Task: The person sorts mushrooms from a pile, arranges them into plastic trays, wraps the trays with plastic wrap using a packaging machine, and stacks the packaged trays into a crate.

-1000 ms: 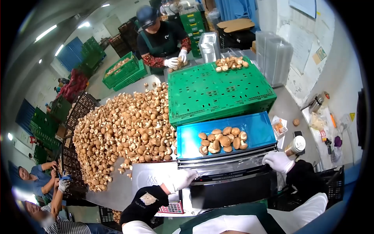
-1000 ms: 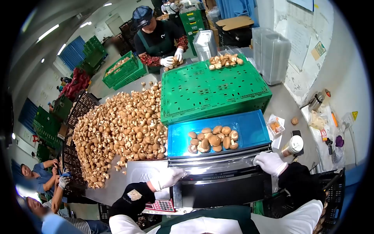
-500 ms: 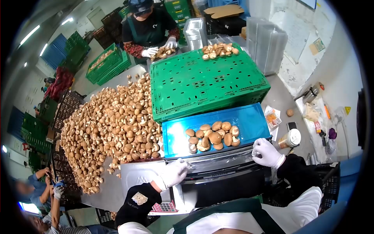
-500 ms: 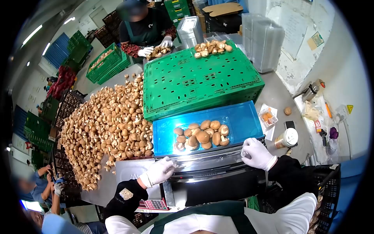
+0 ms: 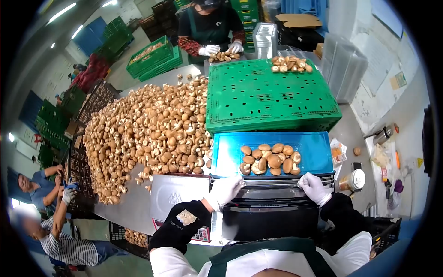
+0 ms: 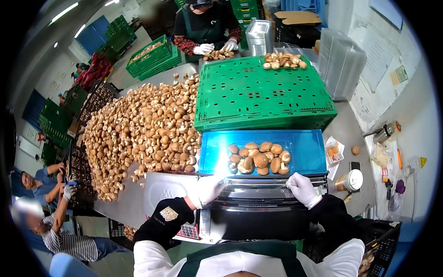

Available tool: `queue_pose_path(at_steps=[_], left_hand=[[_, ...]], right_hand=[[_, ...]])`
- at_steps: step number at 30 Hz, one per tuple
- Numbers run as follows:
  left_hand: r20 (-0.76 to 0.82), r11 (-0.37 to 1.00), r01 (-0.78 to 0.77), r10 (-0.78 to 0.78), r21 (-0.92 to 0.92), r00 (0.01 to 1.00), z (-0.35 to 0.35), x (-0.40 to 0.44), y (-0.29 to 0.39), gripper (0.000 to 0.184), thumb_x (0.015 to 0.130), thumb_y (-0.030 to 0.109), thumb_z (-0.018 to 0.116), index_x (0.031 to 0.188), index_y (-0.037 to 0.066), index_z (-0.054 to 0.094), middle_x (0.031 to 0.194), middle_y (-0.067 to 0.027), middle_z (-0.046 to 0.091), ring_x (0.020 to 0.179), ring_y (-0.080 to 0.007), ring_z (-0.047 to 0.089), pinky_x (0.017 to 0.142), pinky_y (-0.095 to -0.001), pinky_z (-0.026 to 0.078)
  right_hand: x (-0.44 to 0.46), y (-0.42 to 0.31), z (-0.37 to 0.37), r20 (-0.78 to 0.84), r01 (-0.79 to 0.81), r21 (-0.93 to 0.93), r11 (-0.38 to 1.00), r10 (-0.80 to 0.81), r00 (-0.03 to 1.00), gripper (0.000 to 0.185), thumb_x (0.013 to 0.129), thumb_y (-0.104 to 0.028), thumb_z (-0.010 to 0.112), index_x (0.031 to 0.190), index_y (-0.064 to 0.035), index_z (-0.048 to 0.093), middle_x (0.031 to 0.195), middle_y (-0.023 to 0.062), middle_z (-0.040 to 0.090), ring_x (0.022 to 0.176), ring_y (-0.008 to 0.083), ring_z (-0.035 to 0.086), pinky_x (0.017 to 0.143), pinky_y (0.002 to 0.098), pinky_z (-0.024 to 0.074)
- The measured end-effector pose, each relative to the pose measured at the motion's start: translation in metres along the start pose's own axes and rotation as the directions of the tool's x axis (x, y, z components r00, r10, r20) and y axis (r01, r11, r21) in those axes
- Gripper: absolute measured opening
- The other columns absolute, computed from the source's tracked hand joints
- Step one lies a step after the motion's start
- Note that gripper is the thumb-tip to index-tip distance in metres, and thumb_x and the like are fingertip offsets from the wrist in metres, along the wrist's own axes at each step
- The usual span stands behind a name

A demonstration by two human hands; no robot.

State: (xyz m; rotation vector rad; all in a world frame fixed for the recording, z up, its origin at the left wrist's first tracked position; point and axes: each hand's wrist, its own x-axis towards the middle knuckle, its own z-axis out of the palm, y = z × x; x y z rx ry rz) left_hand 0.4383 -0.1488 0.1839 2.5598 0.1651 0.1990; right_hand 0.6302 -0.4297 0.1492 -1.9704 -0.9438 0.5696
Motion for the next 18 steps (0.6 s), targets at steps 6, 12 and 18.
queue_pose_path(at_steps=[6,12,18], left_hand=[[-0.055,0.985,0.044,-0.054,-0.168,0.997,0.01,-0.001,-0.007,0.013,0.087,0.016,0.057,0.085,0.006,0.051,0.071,-0.0139,0.056,0.066,-0.0334,0.059,0.057,-0.0397,0.045],[-0.073,0.976,0.072,-0.089,-0.206,0.993,0.013,-0.006,-0.007,0.016,0.086,0.018,0.059,0.084,0.006,0.05,0.071,-0.0145,0.057,0.066,-0.0347,0.058,0.056,-0.0402,0.045],[-0.104,0.978,0.071,-0.093,-0.196,0.99,0.012,-0.004,-0.006,0.016,0.087,0.018,0.059,0.083,0.005,0.05,0.07,-0.0142,0.057,0.066,-0.0339,0.059,0.055,-0.0405,0.045]], right_hand=[[-0.001,0.0,-0.003,-0.042,-0.09,0.579,0.81,0.14,0.989,0.027,0.081,0.009,0.056,0.074,-0.0062,0.035,0.072,0.0079,0.053,0.068,0.0128,0.052,0.065,0.0263,0.0455],[-0.011,-0.017,-0.02,-0.009,-0.117,0.675,0.729,0.166,0.986,0.024,0.082,0.008,0.054,0.081,-0.0072,0.036,0.076,0.0074,0.053,0.069,0.0125,0.052,0.066,0.0256,0.045],[-0.004,-0.02,-0.011,0.175,-0.21,0.372,0.904,0.154,0.972,0.027,0.077,-0.003,0.062,0.088,-0.0074,0.038,0.07,0.0007,0.043,0.063,0.0093,0.042,0.059,0.0236,0.0393]])
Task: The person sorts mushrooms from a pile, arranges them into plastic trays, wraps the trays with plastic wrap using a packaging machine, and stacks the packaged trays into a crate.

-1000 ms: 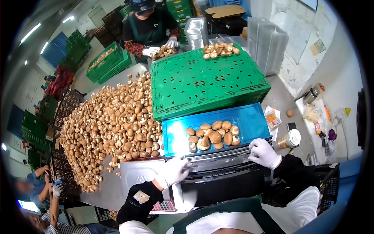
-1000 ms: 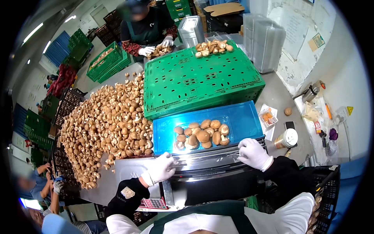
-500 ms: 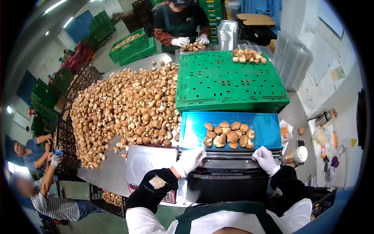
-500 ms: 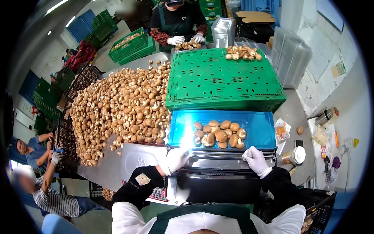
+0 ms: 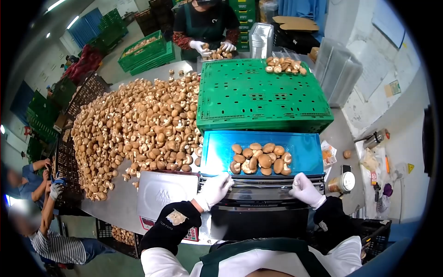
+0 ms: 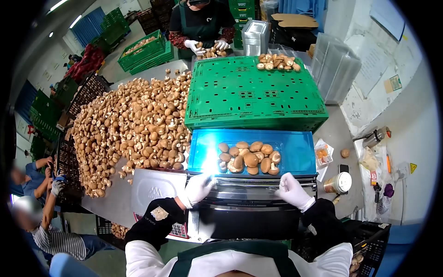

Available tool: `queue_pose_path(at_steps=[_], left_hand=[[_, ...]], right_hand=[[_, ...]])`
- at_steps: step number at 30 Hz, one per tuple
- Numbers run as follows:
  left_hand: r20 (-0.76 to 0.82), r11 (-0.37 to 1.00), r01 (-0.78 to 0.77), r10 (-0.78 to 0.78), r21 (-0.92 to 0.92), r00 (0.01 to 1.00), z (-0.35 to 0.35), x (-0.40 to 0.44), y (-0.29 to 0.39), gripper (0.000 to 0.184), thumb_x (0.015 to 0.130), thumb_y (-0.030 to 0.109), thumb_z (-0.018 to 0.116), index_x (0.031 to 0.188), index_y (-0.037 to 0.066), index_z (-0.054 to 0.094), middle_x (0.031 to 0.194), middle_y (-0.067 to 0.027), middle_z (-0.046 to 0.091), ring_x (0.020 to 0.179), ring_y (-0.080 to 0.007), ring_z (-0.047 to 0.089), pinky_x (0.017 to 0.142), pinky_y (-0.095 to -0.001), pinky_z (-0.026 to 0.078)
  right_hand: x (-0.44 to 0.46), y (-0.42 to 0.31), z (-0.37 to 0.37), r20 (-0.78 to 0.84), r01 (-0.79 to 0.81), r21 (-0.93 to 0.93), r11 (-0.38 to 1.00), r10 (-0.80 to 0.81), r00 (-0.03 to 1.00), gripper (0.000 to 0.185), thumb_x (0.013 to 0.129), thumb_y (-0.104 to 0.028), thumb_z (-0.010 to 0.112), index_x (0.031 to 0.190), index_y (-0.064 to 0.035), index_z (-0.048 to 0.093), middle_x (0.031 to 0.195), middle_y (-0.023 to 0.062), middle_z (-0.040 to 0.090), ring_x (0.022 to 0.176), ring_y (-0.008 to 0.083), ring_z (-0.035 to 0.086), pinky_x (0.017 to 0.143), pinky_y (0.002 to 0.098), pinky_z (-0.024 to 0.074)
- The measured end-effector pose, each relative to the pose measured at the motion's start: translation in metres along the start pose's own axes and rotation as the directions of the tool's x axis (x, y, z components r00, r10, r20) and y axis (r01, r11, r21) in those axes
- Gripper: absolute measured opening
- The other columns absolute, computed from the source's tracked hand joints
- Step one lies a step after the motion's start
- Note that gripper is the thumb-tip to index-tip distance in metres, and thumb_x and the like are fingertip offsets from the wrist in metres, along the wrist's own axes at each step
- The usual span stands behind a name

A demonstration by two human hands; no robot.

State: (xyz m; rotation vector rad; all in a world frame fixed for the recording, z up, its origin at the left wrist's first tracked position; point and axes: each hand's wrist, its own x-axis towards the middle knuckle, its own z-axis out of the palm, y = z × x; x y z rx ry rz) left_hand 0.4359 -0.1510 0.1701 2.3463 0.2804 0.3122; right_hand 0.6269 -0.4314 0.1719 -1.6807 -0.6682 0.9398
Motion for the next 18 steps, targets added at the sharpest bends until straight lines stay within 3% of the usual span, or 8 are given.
queue_pose_path(at_steps=[2,3,4,6,12,14,18], left_hand=[[0.01,1.0,0.005,-0.005,0.006,1.0,0.0,0.0,-0.001,0.016,0.087,0.019,0.059,0.083,0.006,0.05,0.069,-0.0135,0.057,0.065,-0.0334,0.059,0.054,-0.0405,0.045],[0.009,1.0,0.005,-0.005,0.006,1.0,0.0,-0.001,0.0,0.016,0.087,0.019,0.059,0.083,0.006,0.05,0.069,-0.0135,0.057,0.065,-0.0334,0.059,0.054,-0.0405,0.045],[0.0,1.0,-0.005,0.005,0.022,1.0,-0.001,-0.002,0.001,0.016,0.088,0.02,0.058,0.084,0.007,0.05,0.068,-0.0134,0.057,0.064,-0.0333,0.059,0.054,-0.0408,0.045],[-0.015,0.999,-0.012,0.013,0.04,1.0,-0.002,-0.003,0.002,0.015,0.088,0.02,0.057,0.084,0.007,0.05,0.068,-0.0134,0.057,0.063,-0.0333,0.059,0.053,-0.0411,0.045],[0.027,0.994,-0.045,0.042,0.096,0.999,-0.001,-0.004,0.004,0.014,0.089,0.021,0.055,0.087,0.009,0.048,0.071,-0.0129,0.058,0.064,-0.0331,0.06,0.055,-0.0426,0.046],[0.027,0.993,-0.047,0.044,0.107,0.999,-0.001,-0.002,0.004,0.014,0.089,0.021,0.055,0.088,0.009,0.048,0.073,-0.0127,0.058,0.065,-0.033,0.06,0.056,-0.0426,0.046],[0.032,0.99,-0.071,0.068,0.118,0.997,-0.001,-0.001,0.003,0.015,0.089,0.022,0.054,0.088,0.008,0.048,0.075,-0.0124,0.059,0.066,-0.0325,0.06,0.057,-0.0417,0.047]], right_hand=[[0.0,-0.024,0.006,0.086,0.081,-0.502,0.861,-0.043,0.995,0.034,0.074,-0.009,0.068,0.09,-0.0073,0.038,0.068,0.004,0.045,0.059,0.0164,0.048,0.057,0.0288,0.0418],[0.003,-0.019,0.009,0.079,0.143,-0.67,0.728,-0.121,0.989,0.039,0.073,-0.018,0.072,0.092,-0.0069,0.039,0.065,0.0085,0.051,0.06,0.0278,0.057,0.057,0.0368,0.0449],[0.006,-0.016,0.011,0.08,0.144,-0.671,0.727,-0.122,0.989,0.039,0.073,-0.018,0.072,0.092,-0.0069,0.039,0.065,0.0085,0.051,0.06,0.0278,0.057,0.057,0.0368,0.0449],[0.009,-0.014,0.015,0.032,0.087,-0.857,0.508,-0.117,0.993,0.042,0.074,-0.026,0.072,0.093,-0.0069,0.04,0.066,0.0104,0.057,0.064,0.0338,0.06,0.056,0.0426,0.0459],[0.005,-0.01,0.011,0.004,0.088,-0.881,0.465,-0.178,0.984,0.039,0.076,-0.027,0.069,0.098,-0.0074,0.043,0.068,0.0097,0.06,0.065,0.0343,0.061,0.057,0.0441,0.0477],[0.001,-0.014,0.012,0.021,0.163,-0.873,0.46,-0.299,0.954,0.031,0.078,-0.025,0.066,0.094,-0.0089,0.047,0.07,0.0091,0.061,0.066,0.0334,0.061,0.057,0.0422,0.0484],[0.001,-0.01,0.013,0.129,0.295,-0.849,0.438,-0.37,0.92,0.02,0.08,-0.02,0.063,0.09,-0.0096,0.049,0.07,0.0097,0.06,0.065,0.0327,0.061,0.056,0.041,0.0481]])
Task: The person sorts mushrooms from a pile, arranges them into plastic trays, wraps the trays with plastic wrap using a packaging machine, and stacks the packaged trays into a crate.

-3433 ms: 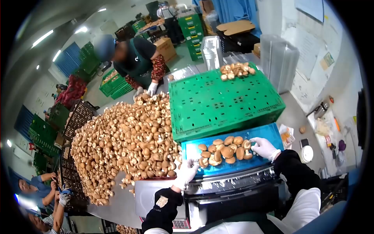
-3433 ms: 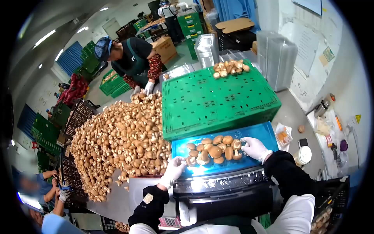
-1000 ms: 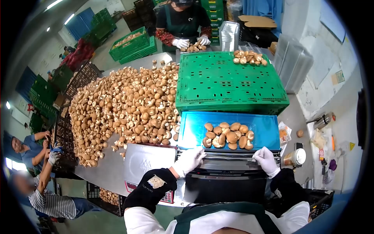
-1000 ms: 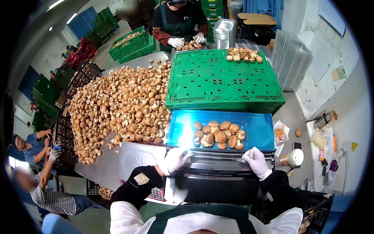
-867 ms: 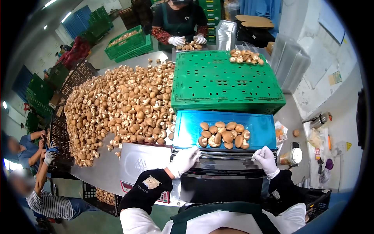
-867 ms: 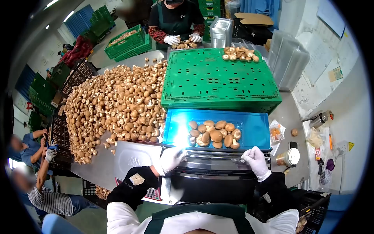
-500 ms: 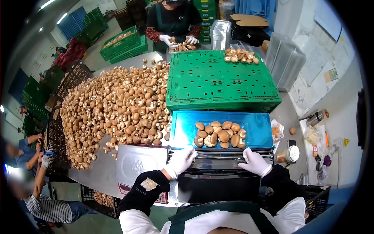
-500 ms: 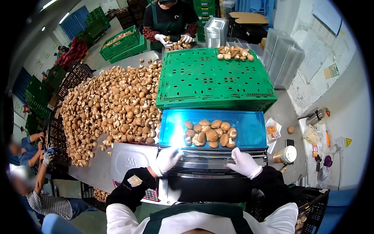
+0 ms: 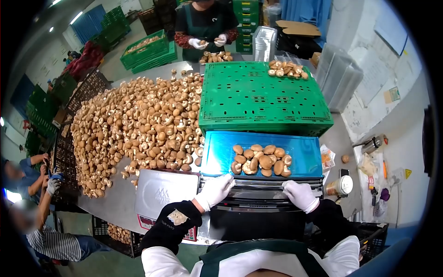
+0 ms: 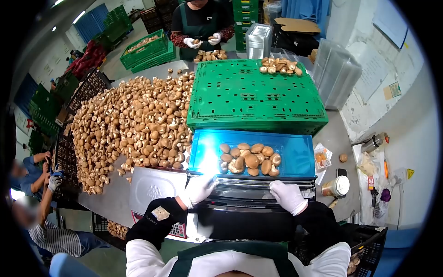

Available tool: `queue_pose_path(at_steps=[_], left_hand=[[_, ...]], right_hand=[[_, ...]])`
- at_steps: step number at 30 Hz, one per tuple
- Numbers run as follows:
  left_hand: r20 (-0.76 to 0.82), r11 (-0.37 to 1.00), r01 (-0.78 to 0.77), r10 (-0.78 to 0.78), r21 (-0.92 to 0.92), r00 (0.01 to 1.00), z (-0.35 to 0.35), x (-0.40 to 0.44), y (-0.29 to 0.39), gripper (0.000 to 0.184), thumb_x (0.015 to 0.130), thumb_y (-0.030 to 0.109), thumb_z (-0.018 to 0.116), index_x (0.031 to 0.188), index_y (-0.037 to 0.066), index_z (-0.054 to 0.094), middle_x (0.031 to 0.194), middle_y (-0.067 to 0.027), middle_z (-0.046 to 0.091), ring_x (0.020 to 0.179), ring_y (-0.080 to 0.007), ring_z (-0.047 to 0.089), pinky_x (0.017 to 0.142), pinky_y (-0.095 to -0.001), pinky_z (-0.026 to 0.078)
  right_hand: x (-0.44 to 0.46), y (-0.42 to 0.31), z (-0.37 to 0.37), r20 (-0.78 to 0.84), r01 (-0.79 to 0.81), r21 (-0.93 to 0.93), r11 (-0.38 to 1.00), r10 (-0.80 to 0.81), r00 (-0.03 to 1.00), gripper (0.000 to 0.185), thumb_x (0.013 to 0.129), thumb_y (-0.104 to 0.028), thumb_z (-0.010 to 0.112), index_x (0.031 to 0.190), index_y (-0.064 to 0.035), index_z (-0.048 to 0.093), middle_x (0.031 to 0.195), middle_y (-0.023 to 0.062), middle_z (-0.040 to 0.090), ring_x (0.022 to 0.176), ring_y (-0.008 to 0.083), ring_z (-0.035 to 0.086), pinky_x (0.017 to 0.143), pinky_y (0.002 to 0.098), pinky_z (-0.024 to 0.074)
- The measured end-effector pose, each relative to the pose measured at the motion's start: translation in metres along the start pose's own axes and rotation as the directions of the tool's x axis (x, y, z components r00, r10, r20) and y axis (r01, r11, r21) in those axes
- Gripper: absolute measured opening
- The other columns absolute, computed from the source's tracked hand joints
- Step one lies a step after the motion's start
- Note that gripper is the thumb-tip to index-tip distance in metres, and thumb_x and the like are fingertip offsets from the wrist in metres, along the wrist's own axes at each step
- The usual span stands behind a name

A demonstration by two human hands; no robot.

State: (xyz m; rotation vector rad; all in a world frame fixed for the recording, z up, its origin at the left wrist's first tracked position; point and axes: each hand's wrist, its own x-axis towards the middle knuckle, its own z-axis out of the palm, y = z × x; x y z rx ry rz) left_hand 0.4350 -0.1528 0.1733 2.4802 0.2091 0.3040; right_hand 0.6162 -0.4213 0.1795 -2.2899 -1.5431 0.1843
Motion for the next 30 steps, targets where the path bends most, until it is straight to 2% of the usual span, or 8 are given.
queue_pose_path(at_steps=[2,8,12,14,16,20,26,30], left_hand=[[0.037,1.0,0.023,-0.023,0.007,0.999,-0.002,-0.001,0.003,0.015,0.089,0.022,0.054,0.088,0.008,0.048,0.075,-0.0125,0.059,0.066,-0.0323,0.06,0.057,-0.0413,0.047],[0.039,0.999,-0.019,0.017,0.047,0.999,-0.001,-0.006,0.0,0.015,0.089,0.022,0.055,0.086,0.008,0.048,0.073,-0.0116,0.058,0.064,-0.0312,0.06,0.058,-0.0402,0.048],[0.027,0.997,-0.032,0.03,0.068,0.999,0.001,-0.004,-0.001,0.016,0.089,0.023,0.055,0.084,0.008,0.048,0.073,-0.011,0.058,0.064,-0.0307,0.06,0.057,-0.0404,0.047],[0.029,0.998,-0.011,0.009,0.061,1.0,-0.001,-0.003,0.001,0.017,0.089,0.023,0.055,0.084,0.008,0.048,0.073,-0.011,0.057,0.065,-0.0305,0.06,0.057,-0.0406,0.047],[0.01,0.999,-0.017,0.017,0.032,1.0,0.002,-0.003,0.0,0.017,0.089,0.023,0.054,0.084,0.008,0.048,0.073,-0.0113,0.057,0.064,-0.0304,0.06,0.057,-0.0408,0.047],[0.012,1.0,0.016,-0.017,0.007,1.0,-0.003,-0.001,0.003,0.016,0.089,0.021,0.055,0.083,0.007,0.049,0.072,-0.0117,0.057,0.065,-0.0302,0.06,0.056,-0.0391,0.046],[-0.042,0.999,0.021,-0.022,-0.027,0.999,0.001,-0.001,0.001,0.014,0.088,0.02,0.056,0.085,0.007,0.05,0.072,-0.011,0.058,0.064,-0.0295,0.06,0.056,-0.0384,0.046],[-0.082,1.0,-0.015,0.014,-0.017,0.997,0.002,-0.002,0.001,0.016,0.089,0.021,0.055,0.085,0.007,0.048,0.067,-0.0123,0.055,0.061,-0.0301,0.059,0.053,-0.04,0.045]], right_hand=[[0.0,0.005,0.009,-0.01,0.062,0.195,0.979,-0.061,0.998,0.012,0.082,-0.015,0.059,0.087,-0.0093,0.05,0.065,0.0111,0.058,0.063,0.0325,0.06,0.055,0.041,0.0471],[0.01,-0.007,0.002,0.038,-0.291,0.333,0.897,0.296,0.955,0.022,0.079,-0.019,0.063,0.09,-0.0085,0.047,0.059,0.0087,0.057,0.056,0.0293,0.06,0.051,0.0385,0.0456],[0.012,-0.015,0.0,0.031,-0.154,0.128,0.98,0.151,0.988,0.026,0.077,-0.024,0.067,0.096,-0.0119,0.053,0.06,0.0055,0.058,0.054,0.0262,0.06,0.05,0.0366,0.0466],[0.013,-0.016,0.008,-0.085,0.094,-0.053,0.994,-0.098,0.992,0.029,0.078,-0.029,0.066,0.101,-0.0143,0.058,0.061,0.0054,0.059,0.054,0.0246,0.06,0.049,0.0355,0.0471],[0.019,-0.02,0.011,-0.029,0.09,-0.165,0.982,-0.096,0.995,0.029,0.079,-0.037,0.063,0.096,-0.014,0.063,0.064,0.0058,0.061,0.056,0.024,0.061,0.05,0.0356,0.0478],[0.03,-0.03,0.012,0.039,0.086,-0.152,0.985,-0.081,0.996,0.031,0.077,-0.039,0.064,0.089,-0.0111,0.063,0.072,0.0071,0.06,0.059,0.0252,0.062,0.052,0.0368,0.0481],[0.036,-0.032,0.023,0.076,0.086,-0.207,0.974,-0.071,0.995,0.017,0.079,-0.026,0.062,0.079,-0.0096,0.061,0.074,0.0074,0.058,0.063,0.0256,0.061,0.053,0.0378,0.0479],[0.031,-0.037,0.022,-0.057,0.143,0.01,0.99,-0.142,0.988,0.008,0.08,-0.015,0.059,0.075,-0.009,0.057,0.076,0.0084,0.054,0.07,0.0271,0.056,0.062,0.0385,0.0466]])
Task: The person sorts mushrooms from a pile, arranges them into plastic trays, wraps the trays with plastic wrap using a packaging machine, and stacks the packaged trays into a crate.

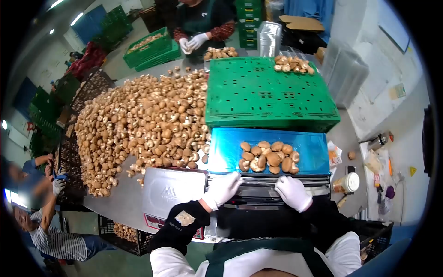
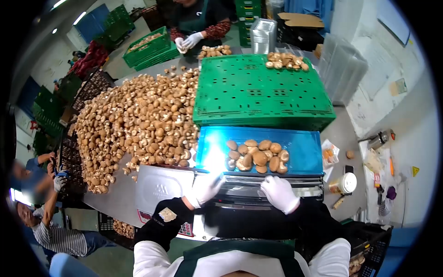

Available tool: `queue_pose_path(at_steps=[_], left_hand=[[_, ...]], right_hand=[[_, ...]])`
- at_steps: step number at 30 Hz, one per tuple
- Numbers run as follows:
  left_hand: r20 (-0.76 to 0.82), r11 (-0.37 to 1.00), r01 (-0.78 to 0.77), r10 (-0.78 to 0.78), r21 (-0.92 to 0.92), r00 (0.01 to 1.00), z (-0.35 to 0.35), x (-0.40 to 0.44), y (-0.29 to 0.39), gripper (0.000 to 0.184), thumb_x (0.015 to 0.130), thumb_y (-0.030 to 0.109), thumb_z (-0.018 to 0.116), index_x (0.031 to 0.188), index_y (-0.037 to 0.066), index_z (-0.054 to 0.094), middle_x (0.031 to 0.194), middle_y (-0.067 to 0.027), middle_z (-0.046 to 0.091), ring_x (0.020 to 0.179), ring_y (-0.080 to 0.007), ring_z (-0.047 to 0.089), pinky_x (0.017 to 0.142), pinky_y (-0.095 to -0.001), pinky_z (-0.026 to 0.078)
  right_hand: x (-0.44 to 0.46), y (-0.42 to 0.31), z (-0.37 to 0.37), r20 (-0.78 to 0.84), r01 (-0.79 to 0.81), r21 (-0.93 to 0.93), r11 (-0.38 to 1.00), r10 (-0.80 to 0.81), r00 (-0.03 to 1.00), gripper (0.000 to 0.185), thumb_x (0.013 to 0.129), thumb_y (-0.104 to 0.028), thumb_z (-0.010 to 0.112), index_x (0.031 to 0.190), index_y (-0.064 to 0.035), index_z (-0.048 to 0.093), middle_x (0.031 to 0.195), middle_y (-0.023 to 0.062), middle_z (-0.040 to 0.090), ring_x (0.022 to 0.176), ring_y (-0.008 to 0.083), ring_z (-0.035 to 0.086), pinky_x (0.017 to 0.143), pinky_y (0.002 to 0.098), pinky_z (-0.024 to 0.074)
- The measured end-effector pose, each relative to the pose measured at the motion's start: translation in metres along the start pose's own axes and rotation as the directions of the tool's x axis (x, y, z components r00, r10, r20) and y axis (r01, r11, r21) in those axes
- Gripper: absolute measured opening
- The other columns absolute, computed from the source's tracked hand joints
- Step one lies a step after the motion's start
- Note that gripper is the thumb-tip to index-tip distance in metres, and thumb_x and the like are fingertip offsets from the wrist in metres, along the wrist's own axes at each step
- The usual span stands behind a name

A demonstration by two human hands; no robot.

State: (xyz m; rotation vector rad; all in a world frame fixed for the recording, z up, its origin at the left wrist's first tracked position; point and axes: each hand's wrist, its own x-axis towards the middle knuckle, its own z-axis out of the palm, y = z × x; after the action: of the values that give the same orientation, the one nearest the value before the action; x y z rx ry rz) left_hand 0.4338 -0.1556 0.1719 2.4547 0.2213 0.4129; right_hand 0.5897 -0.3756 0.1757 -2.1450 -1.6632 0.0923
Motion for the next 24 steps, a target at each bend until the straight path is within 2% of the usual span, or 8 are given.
queue_pose_path(at_steps=[2,6,9,16,19,21,22,24], left_hand=[[0.015,0.999,-0.007,0.006,0.043,1.0,0.007,-0.004,-0.003,0.016,0.09,0.021,0.054,0.085,0.007,0.048,0.065,-0.0135,0.053,0.06,-0.0308,0.058,0.053,-0.0407,0.045],[0.026,1.0,-0.003,0.003,-0.002,1.0,0.001,-0.012,0.002,0.021,0.09,0.022,0.054,0.08,0.004,0.049,0.067,-0.0162,0.049,0.058,-0.033,0.053,0.055,-0.0402,0.044],[-0.067,0.999,-0.033,0.033,-0.001,0.997,-0.004,-0.022,0.008,0.016,0.085,0.018,0.06,0.081,0.005,0.05,0.066,-0.0153,0.053,0.06,-0.0335,0.056,0.055,-0.0412,0.044],[0.114,0.958,-0.188,0.216,-0.214,0.97,-0.085,-0.062,0.074,0.014,0.08,0.012,0.065,0.081,0.006,0.052,0.065,-0.0094,0.057,0.057,-0.0282,0.058,0.051,-0.0361,0.046],[0.382,0.991,0.041,0.011,-0.126,0.924,-0.095,-0.074,0.087,0.013,0.082,0.015,0.063,0.081,0.006,0.054,0.071,-0.0083,0.057,0.062,-0.0278,0.059,0.055,-0.0346,0.047],[0.486,0.995,0.076,-0.033,-0.069,0.873,-0.09,-0.078,0.096,0.014,0.083,0.018,0.062,0.083,0.008,0.054,0.08,-0.0077,0.056,0.07,-0.027,0.06,0.058,-0.0338,0.048],[0.493,0.995,0.095,-0.071,-0.024,0.867,-0.085,-0.079,0.102,0.014,0.083,0.021,0.063,0.082,0.01,0.055,0.077,-0.0067,0.053,0.066,-0.0258,0.059,0.055,-0.0354,0.046],[0.403,0.999,0.012,-0.03,0.047,0.915,-0.068,-0.087,0.105,0.012,0.08,0.018,0.064,0.081,0.009,0.055,0.077,-0.008,0.051,0.066,-0.0266,0.059,0.055,-0.0361,0.047]], right_hand=[[-0.011,0.014,0.016,-0.125,0.116,0.041,0.992,-0.11,0.986,0.007,0.082,-0.014,0.056,0.077,-0.0086,0.057,0.075,0.0091,0.055,0.07,0.0287,0.055,0.063,0.0395,0.0453],[-0.003,0.005,0.014,-0.07,-0.184,0.386,0.904,0.228,0.971,0.009,0.087,-0.009,0.049,0.08,-0.0049,0.054,0.072,0.0092,0.054,0.067,0.0256,0.054,0.062,0.035,0.0428],[-0.009,-0.001,0.003,0.197,-0.362,0.81,0.461,0.367,0.909,0.013,0.092,-0.011,0.046,0.082,-0.0039,0.05,0.071,-0.0003,0.048,0.066,0.01,0.045,0.063,0.0271,0.0405],[-0.05,-0.058,-0.086,0.479,-0.382,0.828,0.411,-0.164,0.862,0.011,0.091,-0.017,0.053,0.09,-0.0057,0.052,0.072,0.0015,0.051,0.065,0.0138,0.049,0.066,0.0277,0.043],[-0.052,-0.066,-0.111,0.494,-0.296,0.603,0.741,-0.056,0.867,0.021,0.084,-0.023,0.063,0.096,-0.0089,0.054,0.066,0.0014,0.055,0.057,0.0201,0.054,0.062,0.0314,0.0448],[-0.052,-0.074,-0.115,0.366,-0.141,0.2,0.97,0.059,0.929,0.032,0.075,-0.025,0.068,0.102,-0.0111,0.056,0.072,0.0051,0.061,0.063,0.0229,0.061,0.058,0.0344,0.0444],[-0.062,-0.071,-0.104,0.159,-0.124,0.053,0.991,0.115,0.981,0.03,0.074,-0.02,0.065,0.101,-0.0125,0.057,0.07,0.0027,0.059,0.062,0.0194,0.059,0.058,0.0333,0.0426],[-0.074,-0.069,-0.086,0.139,-0.115,-0.257,0.959,0.155,0.978,0.021,0.074,-0.017,0.061,0.095,-0.0138,0.059,0.066,0.0009,0.055,0.061,0.0188,0.057,0.06,0.0329,0.042]])
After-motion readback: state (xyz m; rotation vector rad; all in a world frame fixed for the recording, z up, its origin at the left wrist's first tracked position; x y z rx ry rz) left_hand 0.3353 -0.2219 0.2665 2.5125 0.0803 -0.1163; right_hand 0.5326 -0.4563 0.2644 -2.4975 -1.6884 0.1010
